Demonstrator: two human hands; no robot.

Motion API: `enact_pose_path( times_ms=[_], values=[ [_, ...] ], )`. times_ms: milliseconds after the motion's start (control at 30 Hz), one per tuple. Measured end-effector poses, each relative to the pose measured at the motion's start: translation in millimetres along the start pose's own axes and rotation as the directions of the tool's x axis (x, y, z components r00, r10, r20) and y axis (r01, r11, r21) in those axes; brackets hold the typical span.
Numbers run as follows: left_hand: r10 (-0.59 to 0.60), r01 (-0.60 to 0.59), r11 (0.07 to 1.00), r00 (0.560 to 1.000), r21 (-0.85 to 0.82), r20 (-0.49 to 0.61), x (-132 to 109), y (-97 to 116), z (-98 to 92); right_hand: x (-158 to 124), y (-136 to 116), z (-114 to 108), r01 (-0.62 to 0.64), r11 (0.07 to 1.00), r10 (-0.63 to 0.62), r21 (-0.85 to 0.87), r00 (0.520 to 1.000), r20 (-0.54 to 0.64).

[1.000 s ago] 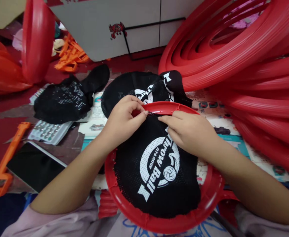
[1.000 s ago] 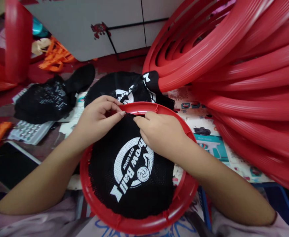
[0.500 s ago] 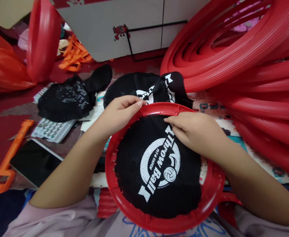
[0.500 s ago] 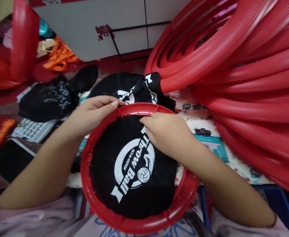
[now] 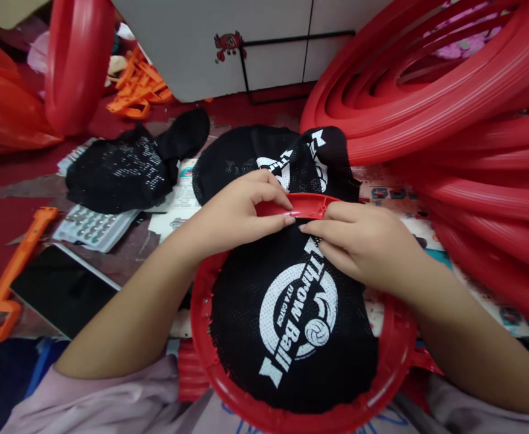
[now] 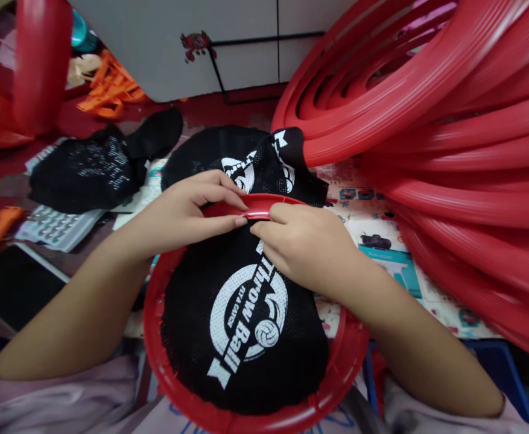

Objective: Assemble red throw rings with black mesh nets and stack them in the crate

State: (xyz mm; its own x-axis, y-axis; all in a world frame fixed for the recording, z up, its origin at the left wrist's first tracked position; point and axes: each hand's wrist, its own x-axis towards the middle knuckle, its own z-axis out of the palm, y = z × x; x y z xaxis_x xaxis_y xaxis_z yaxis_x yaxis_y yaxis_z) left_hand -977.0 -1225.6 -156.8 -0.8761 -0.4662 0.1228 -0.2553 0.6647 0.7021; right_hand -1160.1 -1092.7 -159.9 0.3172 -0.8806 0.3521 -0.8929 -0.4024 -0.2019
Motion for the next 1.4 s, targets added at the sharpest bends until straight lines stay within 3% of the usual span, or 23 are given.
enact_pose_path(
  times_ms=[267, 433, 867, 1067, 1200, 1300, 1400],
  values=[
    [-0.116, 0.107, 0.982, 0.992, -0.154, -0.052, 0.7, -5.8, 5.0, -0.8, 2.0, 6.3, -0.023, 0.998, 0.022, -0.051, 0.999, -0.028],
    [-0.051, 0.048, 0.997, 0.998, -0.059, -0.041, 2.9, -8.0, 8.1, -0.1, 1.6, 9.0, -0.051, 0.996, 0.048, -0.067, 0.998, -0.046],
    [-0.042, 0.053, 0.993, 0.993, 0.107, -0.107, 4.2, -5.2, 18.7, 5.8, 0.6, 6.5, -0.153, 0.978, 0.172, -0.142, 0.976, 0.134],
    [0.002, 0.012, 0.995, 0.99, 0.102, -0.14, 0.6, -3.8, 16.2, 4.0, 4.6, -9.2, -0.253, 0.96, 0.23, 0.117, 0.956, 0.18],
    [0.106, -0.099, 0.977, 0.994, 0.188, -0.027, -3.9, -2.9, 14.7, 6.0, 8.0, -13.8, -0.347, 0.928, 0.332, 0.135, 0.936, 0.121],
    [0.134, -0.146, 0.963, 0.989, 0.224, 0.065, -5.4, -2.3, 14.6, 8.9, 7.8, -11.8, -0.432, 0.899, 0.415, 0.077, 0.894, 0.172],
    [0.154, -0.17, 0.956, 0.984, 0.239, 0.084, -5.1, -2.1, 15.0, 11.2, 8.2, -8.8, -0.48, 0.875, 0.463, 0.062, 0.867, 0.184]
  ],
)
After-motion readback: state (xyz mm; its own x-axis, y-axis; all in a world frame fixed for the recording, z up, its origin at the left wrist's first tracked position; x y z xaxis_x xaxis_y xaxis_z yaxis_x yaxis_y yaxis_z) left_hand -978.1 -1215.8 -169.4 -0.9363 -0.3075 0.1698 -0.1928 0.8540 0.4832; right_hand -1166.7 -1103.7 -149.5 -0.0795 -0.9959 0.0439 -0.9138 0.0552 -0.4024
